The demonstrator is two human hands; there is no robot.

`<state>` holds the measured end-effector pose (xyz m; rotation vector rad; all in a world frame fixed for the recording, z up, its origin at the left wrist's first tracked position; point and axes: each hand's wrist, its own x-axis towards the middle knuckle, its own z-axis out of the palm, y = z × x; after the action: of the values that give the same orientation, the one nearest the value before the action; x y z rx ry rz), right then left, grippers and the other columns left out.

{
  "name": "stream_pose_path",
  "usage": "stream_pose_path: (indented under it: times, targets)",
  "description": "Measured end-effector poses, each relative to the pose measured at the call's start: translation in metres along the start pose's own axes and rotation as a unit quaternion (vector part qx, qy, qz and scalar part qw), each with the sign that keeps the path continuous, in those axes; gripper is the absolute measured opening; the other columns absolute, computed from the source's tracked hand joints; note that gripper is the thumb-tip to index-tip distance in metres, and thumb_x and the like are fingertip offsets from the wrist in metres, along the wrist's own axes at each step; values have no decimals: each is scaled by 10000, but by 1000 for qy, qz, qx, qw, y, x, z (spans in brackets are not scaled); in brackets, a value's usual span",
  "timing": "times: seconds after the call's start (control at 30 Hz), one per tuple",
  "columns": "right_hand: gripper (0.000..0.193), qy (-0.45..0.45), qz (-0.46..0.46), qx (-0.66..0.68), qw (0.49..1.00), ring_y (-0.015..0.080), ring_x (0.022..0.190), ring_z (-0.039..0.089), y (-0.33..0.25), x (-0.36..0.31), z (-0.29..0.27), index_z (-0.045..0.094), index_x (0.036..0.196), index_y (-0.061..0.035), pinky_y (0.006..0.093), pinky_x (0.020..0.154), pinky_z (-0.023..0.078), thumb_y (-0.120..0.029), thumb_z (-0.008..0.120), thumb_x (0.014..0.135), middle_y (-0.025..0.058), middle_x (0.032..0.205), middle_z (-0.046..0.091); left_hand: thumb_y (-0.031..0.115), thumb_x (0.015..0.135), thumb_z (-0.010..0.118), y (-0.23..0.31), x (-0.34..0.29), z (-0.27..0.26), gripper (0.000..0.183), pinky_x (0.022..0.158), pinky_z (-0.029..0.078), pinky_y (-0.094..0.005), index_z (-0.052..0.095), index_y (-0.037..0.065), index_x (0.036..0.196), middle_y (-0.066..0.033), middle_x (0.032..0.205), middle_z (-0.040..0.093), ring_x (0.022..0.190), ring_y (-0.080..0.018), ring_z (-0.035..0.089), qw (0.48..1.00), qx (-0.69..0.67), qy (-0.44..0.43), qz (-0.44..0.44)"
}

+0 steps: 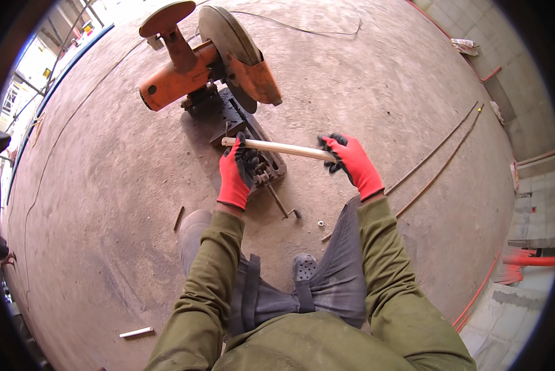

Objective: The person kneels and uses a chop saw to cut a white pipe. They position the pipe, lower the blade to cut, and then lift the blade to remove the cut piece.

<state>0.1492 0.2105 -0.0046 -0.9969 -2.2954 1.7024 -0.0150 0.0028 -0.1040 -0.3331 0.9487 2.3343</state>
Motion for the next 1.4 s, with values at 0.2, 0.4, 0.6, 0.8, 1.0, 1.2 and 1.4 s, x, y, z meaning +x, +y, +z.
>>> stream_pose_path:
  times: [0.2,0.4,0.6,0.8,1.0,1.2,1.4]
  targets:
    - [314,249,-275,-266,890,332,817,669,-35,-27,37,659,1022,-46,445,680,524,-287,798,879,157,979,642,171,963,751,-9,9,-5,241,549,578,-319,660,-9,1096,-89,896,710,647,-195,697,996,49,41,61]
    - [466,58,-66,-269,959,266,798,677,-14,-17,70,624,1082,-50,407,653,539,-475,735,925,130,1046,644,178,960,759,-21,6,5,239,565,596,-317,653,17,1102,-103,911,715,687,-220,720,994,38,55,92]
    - [707,-110,181,392,895,144,727,584,36,3,74,524,1369,-71,306,616,494,-584,716,924,102,1180,608,174,980,731,-29,-3,11,264,625,621,-333,618,15,1158,-132,957,716,768,-260,741,996,-76,33,38]
    - [263,-87,88,494,861,165,765,642,39,59,65,653,1161,-65,309,664,538,-298,642,1040,58,968,658,227,988,726,-39,-14,22,280,628,600,-332,620,28,1155,-148,950,728,763,-254,740,999,-38,-21,-16]
    - [185,-53,68,429,899,170,668,655,20,93,67,670,1005,-65,321,617,566,-245,715,995,48,744,642,228,1026,667,-36,1,1,252,569,592,-322,635,60,1211,-115,864,720,662,-207,709,997,22,15,78]
    - [200,-31,56,442,895,189,632,663,12,129,61,667,1001,-42,338,586,587,-229,733,977,72,744,658,185,1020,671,-21,14,6,290,533,551,-295,668,19,1258,-94,890,722,637,-155,685,984,138,14,112]
    - [185,8,37,449,893,167,621,637,-1,140,68,681,1031,-52,320,580,560,-229,715,990,52,732,640,170,1003,692,-18,33,12,261,491,463,-258,706,16,1214,-6,767,673,602,-93,638,953,231,62,186]
